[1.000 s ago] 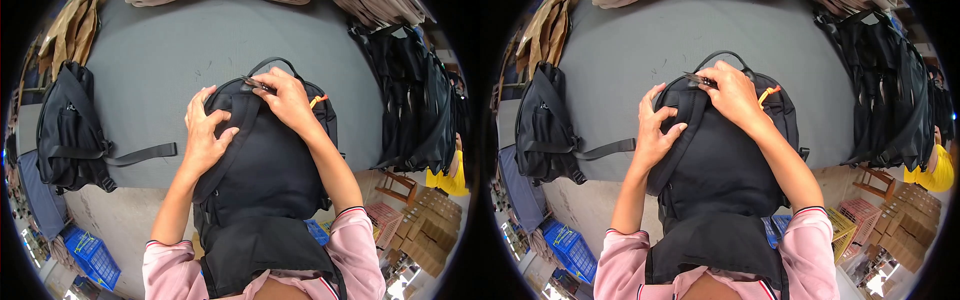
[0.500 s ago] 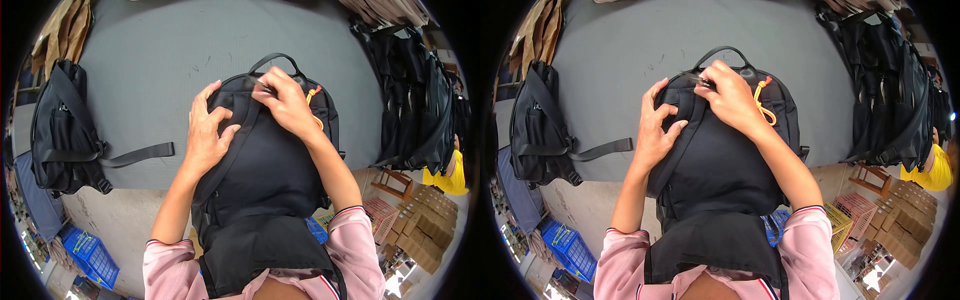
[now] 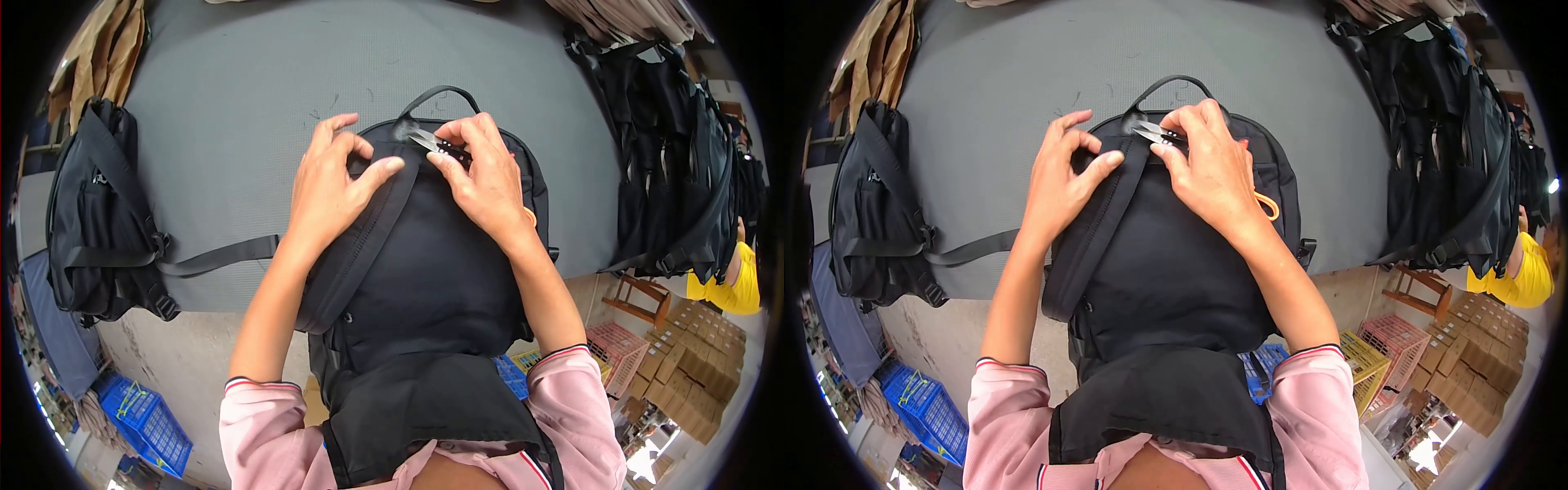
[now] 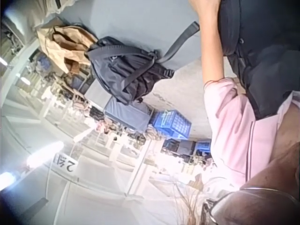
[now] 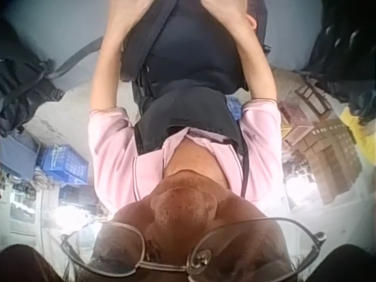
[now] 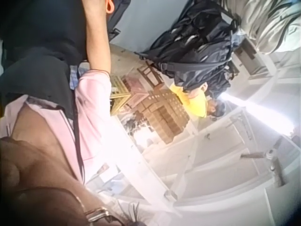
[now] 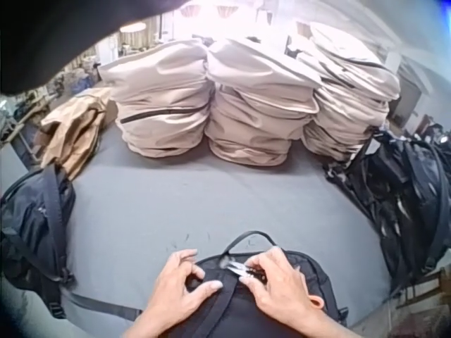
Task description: Trim excess threads and inspect components of a black backpack using small snips.
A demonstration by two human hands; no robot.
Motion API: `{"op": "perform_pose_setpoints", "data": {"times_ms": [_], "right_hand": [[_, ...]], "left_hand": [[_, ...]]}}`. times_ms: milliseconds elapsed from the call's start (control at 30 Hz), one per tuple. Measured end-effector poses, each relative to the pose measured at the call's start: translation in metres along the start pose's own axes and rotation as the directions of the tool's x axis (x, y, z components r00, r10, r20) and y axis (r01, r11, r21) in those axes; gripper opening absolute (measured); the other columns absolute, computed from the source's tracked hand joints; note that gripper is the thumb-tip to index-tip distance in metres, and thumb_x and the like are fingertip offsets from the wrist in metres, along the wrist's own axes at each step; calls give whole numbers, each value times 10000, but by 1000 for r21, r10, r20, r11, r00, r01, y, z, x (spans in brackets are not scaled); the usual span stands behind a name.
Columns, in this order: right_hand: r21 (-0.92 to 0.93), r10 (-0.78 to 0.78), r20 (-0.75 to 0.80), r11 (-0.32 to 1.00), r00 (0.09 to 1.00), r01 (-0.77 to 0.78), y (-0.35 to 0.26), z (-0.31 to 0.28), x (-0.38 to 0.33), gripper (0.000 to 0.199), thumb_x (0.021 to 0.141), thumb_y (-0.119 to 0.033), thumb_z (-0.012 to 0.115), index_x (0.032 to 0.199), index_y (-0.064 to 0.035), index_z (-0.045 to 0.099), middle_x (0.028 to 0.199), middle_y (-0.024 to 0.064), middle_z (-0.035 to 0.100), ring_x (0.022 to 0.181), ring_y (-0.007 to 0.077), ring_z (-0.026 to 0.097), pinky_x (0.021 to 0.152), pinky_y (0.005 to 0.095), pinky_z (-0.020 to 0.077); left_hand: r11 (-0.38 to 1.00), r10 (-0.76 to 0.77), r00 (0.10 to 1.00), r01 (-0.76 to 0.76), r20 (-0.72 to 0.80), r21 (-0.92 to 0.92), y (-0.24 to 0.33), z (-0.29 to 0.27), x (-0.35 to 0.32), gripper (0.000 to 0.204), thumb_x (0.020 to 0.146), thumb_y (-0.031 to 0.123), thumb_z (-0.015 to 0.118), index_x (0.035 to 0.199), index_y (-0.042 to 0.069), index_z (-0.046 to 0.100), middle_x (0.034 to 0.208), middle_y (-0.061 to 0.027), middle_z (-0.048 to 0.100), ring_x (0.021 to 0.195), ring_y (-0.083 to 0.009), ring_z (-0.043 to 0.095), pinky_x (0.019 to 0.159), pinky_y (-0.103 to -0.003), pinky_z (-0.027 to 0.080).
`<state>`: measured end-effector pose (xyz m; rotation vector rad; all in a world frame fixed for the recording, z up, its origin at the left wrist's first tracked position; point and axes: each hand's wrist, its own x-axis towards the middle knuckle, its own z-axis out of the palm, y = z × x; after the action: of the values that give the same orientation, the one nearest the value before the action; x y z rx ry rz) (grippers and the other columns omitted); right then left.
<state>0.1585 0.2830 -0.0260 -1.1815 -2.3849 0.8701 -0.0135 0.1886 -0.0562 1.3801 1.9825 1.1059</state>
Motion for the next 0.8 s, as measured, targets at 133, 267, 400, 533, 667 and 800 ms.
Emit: {"op": "perform_pose_setpoints", "data": {"times_ms": [133,267,400,533,667,800], "right_hand": [[-48,-36,20,998,999,37,6,-3,4,187,810,-158,664,950,-60,588,933,56,546,793,232,622,654,358,479],[-80,-83,90,993,992,90,11,-7,6,196,788,-162,686,922,-59,586,903,39,546,786,229,621,651,359,481],[-31,-146,120,988,982,150,10,-13,6,196,776,-160,695,900,-59,581,887,33,539,761,227,616,632,356,475],[-48,-247,108,966,963,253,15,-16,4,191,765,-146,697,895,-65,582,864,33,530,724,221,605,602,350,464],[-23,-286,69,957,956,288,15,-14,1,188,758,-134,698,894,-67,588,851,35,527,708,223,601,580,339,457],[-13,-333,43,943,942,334,18,-11,-1,179,756,-125,698,884,-64,588,839,36,527,702,222,603,573,333,456]], "left_hand": [[993,-107,992,104,59,55,3,4,15,388,706,324,771,715,8,547,1243,-169,530,1001,-284,592,780,-370,484],[994,-4,997,13,83,-110,-3,9,6,351,692,209,780,691,23,481,1248,-160,526,1041,-301,569,807,-366,479],[955,273,949,-287,-157,-77,-5,17,-11,303,687,84,777,719,19,482,1256,-150,488,1147,-319,493,917,-418,436],[915,403,899,-401,-171,50,-7,16,-10,298,674,82,779,705,23,489,1231,-138,508,1138,-332,493,923,-406,432],[848,529,833,-512,-163,136,-7,15,-9,281,655,52,768,677,29,489,1149,-108,576,1137,-319,496,929,-401,429],[792,608,786,-593,-106,142,-4,11,-2,257,616,5,745,659,22,492,1035,-64,641,1123,-304,523,869,-371,476]]}}
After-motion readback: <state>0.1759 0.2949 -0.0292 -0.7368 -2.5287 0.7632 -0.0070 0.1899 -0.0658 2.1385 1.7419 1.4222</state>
